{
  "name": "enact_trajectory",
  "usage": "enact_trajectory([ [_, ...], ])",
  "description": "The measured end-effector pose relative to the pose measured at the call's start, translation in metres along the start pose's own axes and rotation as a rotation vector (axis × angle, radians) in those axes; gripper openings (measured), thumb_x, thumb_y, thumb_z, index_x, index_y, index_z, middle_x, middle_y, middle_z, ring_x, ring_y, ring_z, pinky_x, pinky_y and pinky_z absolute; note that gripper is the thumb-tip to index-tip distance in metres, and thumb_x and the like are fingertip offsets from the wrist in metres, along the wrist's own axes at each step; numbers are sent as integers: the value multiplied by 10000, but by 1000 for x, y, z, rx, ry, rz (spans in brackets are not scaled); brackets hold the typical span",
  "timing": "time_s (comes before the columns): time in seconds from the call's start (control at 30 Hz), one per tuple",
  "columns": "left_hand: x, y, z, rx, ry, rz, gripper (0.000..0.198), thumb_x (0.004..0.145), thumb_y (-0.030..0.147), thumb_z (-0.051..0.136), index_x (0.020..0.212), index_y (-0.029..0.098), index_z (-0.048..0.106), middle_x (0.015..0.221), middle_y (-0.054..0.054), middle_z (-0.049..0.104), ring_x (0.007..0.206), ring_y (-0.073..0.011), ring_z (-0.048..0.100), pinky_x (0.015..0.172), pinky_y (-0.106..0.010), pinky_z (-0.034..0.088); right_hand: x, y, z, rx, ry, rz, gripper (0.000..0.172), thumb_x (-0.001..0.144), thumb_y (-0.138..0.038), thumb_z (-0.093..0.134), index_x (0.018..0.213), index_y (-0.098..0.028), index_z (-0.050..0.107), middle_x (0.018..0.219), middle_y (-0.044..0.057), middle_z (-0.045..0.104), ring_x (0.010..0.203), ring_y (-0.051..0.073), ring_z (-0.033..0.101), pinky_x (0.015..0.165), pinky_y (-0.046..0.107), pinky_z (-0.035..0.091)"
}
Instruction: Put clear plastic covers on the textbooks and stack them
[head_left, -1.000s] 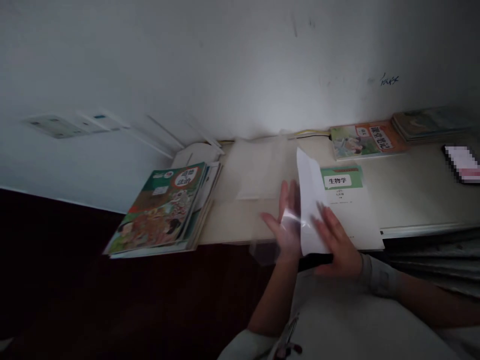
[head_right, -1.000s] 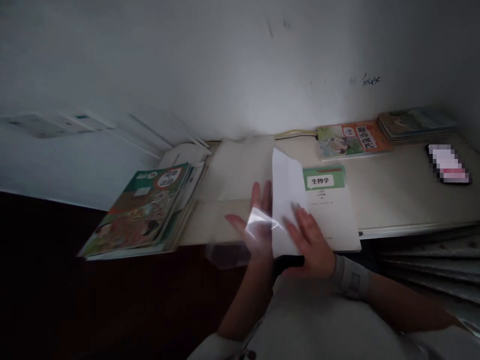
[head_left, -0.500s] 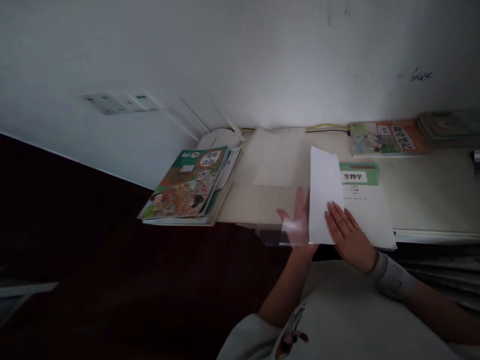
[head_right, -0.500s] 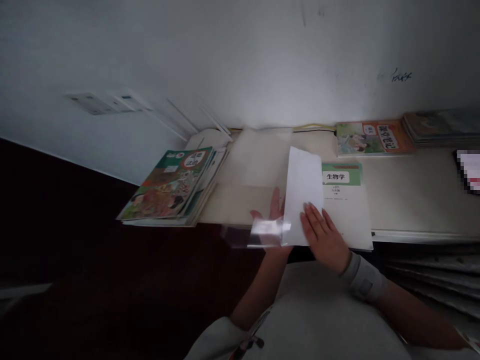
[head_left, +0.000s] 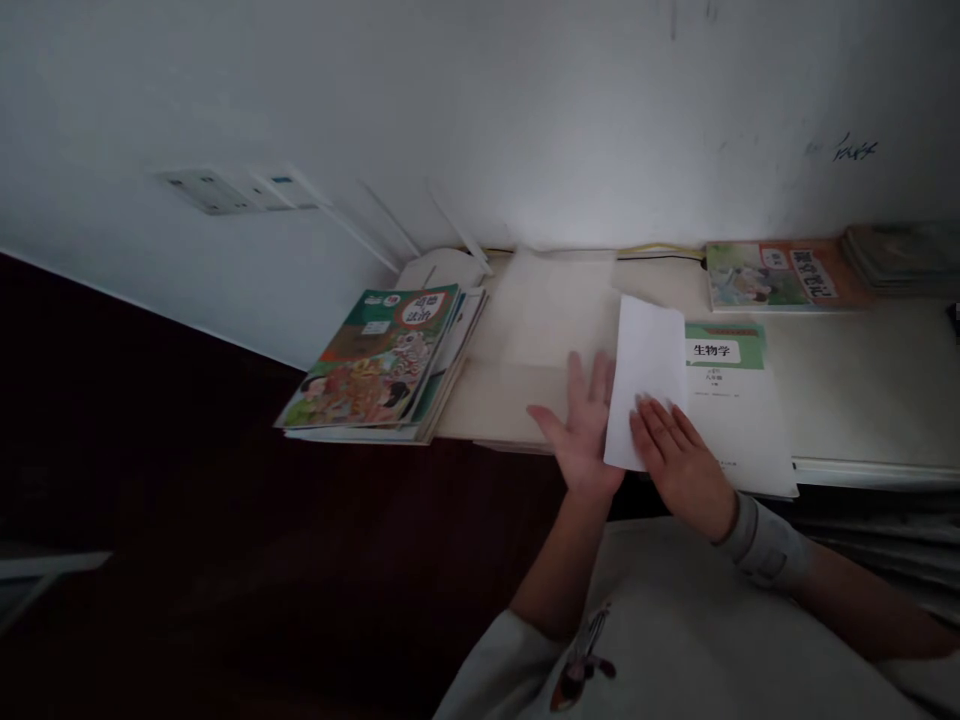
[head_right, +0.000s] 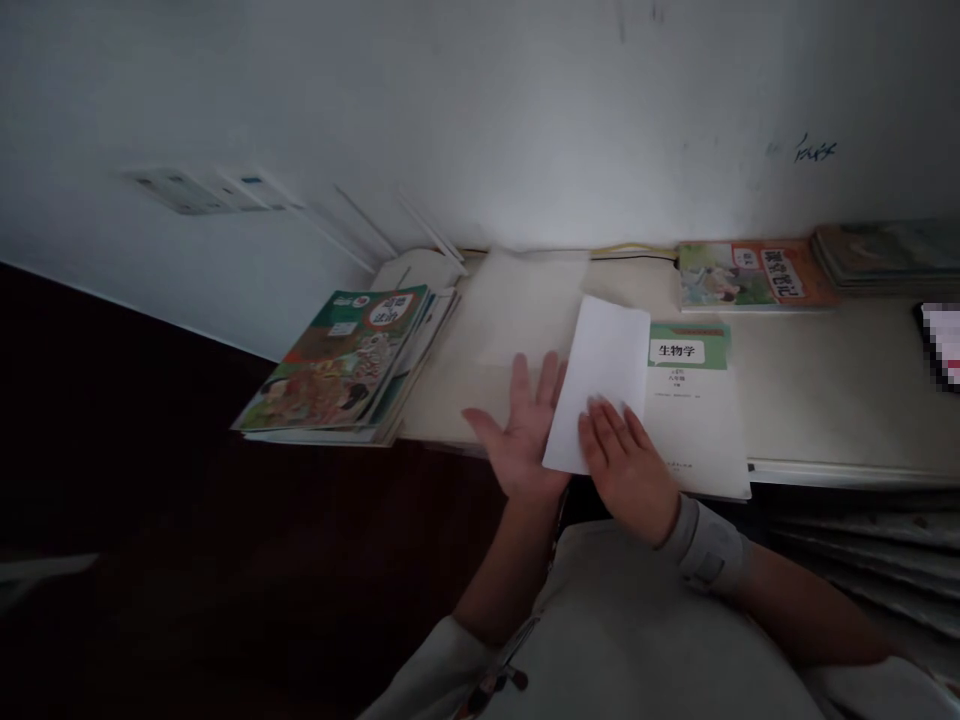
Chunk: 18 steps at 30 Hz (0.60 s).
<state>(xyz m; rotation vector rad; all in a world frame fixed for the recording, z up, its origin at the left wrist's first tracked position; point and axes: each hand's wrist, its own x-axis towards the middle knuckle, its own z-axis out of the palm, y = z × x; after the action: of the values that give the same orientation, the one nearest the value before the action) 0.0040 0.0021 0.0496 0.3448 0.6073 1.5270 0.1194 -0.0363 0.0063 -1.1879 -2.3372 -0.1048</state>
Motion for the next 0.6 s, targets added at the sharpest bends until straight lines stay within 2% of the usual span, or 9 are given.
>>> enact_trajectory([
  [0.13,-1,-5,2,-37,5,-16,713,881,710,78,1403,370,427,1446,24,476,1359,-207,408,1118,-405,360,5,1,1,43,31,-3,555,935,-96,329,1486,-69,263,1482,207,356,1435,267,211,1138,520,343],
  [0.3,-11,-29,-12,-91,243,-130,658,910,650,263,1417,270,438,1375,-46,553,1336,-176,439,1111,-298,378,16,-9,-5,162,89,-60,615,935,-89,301,1520,-102,114,1493,160,371,1444,219,201,1157,481,329],
  [0.37,-9,-29,-17,-97,215,-96,649,903,669,242,1411,316,437,1414,-24,517,1358,-200,410,1095,-340,404,15,-7,-16,267,49,-114,635,945,-164,342,1527,-141,88,1520,120,338,1453,207,176,1173,484,286],
  [0.43,1,-20,-18,-70,100,0,666,889,704,179,1384,359,459,1459,9,464,1380,-225,375,1089,-386,405,14,7,-26,415,1,-130,686,939,-328,422,1530,-180,107,1547,94,288,1457,221,168,1171,495,270],
  [0.5,20,-9,-13,-1,21,74,696,893,699,123,1356,337,494,1490,15,421,1392,-214,353,1108,-374,373,17,35,-28,579,-7,-13,737,904,-484,468,1524,-218,170,1560,80,260,1448,238,207,1154,498,291],
  [0.53,33,-5,-9,34,16,75,698,905,679,105,1349,316,504,1500,12,406,1395,-198,347,1115,-356,357,22,54,-24,649,10,112,712,903,-514,457,1514,-245,211,1557,69,273,1437,235,246,1145,493,304],
  [0.6,63,-1,1,68,54,14,687,927,641,79,1358,302,491,1508,8,392,1392,-173,350,1109,-337,357,38,92,-8,757,76,459,668,907,-560,411,1486,-249,296,1523,74,353,1405,237,324,1145,495,290],
])
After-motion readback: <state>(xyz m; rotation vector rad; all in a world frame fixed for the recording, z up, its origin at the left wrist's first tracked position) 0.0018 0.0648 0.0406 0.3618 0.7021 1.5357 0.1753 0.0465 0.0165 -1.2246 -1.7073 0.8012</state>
